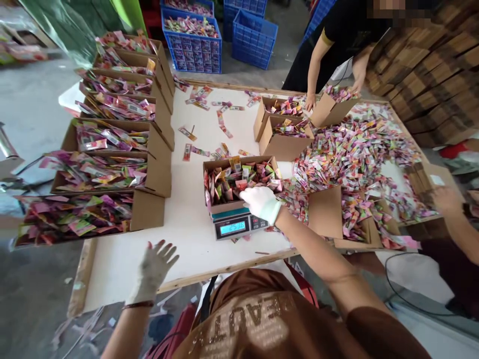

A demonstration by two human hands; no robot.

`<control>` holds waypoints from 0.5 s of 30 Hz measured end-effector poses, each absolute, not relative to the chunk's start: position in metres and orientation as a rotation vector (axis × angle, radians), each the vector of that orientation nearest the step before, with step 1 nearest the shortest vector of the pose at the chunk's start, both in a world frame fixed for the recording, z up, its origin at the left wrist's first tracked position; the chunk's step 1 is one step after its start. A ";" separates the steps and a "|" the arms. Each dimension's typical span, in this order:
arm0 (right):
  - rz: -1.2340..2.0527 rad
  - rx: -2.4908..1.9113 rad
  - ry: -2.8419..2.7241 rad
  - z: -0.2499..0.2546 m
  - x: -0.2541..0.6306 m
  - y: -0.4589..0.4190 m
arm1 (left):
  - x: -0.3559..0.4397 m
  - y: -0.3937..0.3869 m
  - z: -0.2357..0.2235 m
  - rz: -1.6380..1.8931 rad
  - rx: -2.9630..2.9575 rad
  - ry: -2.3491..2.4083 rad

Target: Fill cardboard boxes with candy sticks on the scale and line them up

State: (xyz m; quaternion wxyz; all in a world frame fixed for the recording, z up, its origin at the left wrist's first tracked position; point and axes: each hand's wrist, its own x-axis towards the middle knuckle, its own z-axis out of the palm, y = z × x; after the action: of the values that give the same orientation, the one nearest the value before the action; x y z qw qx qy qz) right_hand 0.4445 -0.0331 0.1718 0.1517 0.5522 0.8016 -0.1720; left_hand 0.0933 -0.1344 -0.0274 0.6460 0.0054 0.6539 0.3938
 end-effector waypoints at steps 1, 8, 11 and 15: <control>-0.507 1.569 2.339 0.176 0.451 -0.038 | 0.107 -0.143 -0.029 0.864 0.044 1.499; -1.023 2.258 2.756 0.175 0.571 -0.084 | 0.156 -0.153 -0.016 0.856 0.444 1.402; -0.935 2.619 2.155 0.128 0.626 -0.100 | 0.160 -0.147 -0.005 0.871 0.581 1.423; -0.662 2.281 1.581 0.059 0.643 -0.126 | 0.167 -0.158 0.002 0.839 0.556 1.477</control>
State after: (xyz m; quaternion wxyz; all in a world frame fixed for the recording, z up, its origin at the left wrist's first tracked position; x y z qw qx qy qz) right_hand 0.6426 -0.1256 0.0590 0.1437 0.7913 0.5483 -0.2294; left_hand 0.1673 -0.1580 0.0020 0.6266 0.2426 0.6439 0.3660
